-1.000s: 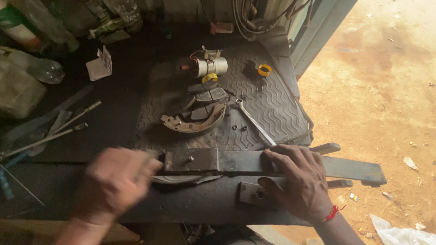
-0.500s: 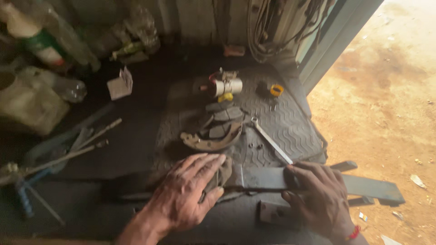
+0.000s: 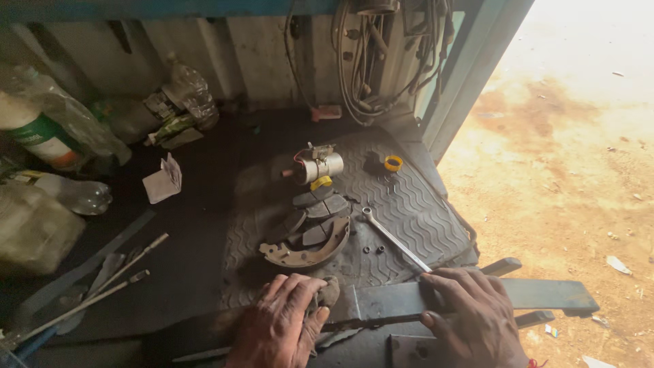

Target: The person works on a long metal bracket on a workbench, using a wrench to tighten a bolt and a rag to wipe the surface. The person repeatedly adjusts the bracket and uses the wrench to secure a fastener.

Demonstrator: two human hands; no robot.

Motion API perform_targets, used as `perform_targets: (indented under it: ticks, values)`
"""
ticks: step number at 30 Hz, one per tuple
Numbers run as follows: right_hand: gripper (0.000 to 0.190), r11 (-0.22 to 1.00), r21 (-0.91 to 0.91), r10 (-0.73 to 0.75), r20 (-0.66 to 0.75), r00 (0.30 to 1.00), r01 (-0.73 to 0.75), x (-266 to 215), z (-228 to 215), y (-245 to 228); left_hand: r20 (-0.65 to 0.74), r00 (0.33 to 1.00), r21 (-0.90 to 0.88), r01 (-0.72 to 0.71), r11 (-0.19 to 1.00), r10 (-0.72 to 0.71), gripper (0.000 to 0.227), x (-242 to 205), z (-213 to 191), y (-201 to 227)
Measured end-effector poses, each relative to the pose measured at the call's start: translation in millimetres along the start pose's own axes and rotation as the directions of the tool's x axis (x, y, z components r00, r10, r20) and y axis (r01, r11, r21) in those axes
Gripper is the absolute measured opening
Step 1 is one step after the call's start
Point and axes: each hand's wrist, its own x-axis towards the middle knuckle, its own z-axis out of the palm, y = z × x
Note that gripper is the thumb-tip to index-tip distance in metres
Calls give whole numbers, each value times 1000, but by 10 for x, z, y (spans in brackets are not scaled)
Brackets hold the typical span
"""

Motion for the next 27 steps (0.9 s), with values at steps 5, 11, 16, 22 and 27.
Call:
perform_targets:
  ticks: [5, 11, 16, 22, 27]
  values:
    - [61, 999, 25, -21, -1, 1000, 21, 14, -15, -6, 97, 981, -77, 174, 982, -167, 35, -45, -20, -145]
    - [54, 997, 82, 2, -36, 999, 0, -26, -66, -82, 311, 835, -224, 529, 818, -455, 37, 171, -248, 5]
    - [52, 998, 55, -18, -27, 999, 20, 6, -113, -113, 283, 816, 95, 499, 861, -504, 36, 345, -290, 210]
    - [52, 998, 57, 4, -25, 1000, -3, 4, -130, -168, 303, 727, 245, 566, 787, -617, 34, 476, -305, 263]
    - [53, 998, 64, 14, 3, 1000, -14, 10, -165, -189, 288, 717, 229, 593, 772, -635, 34, 609, -223, 148]
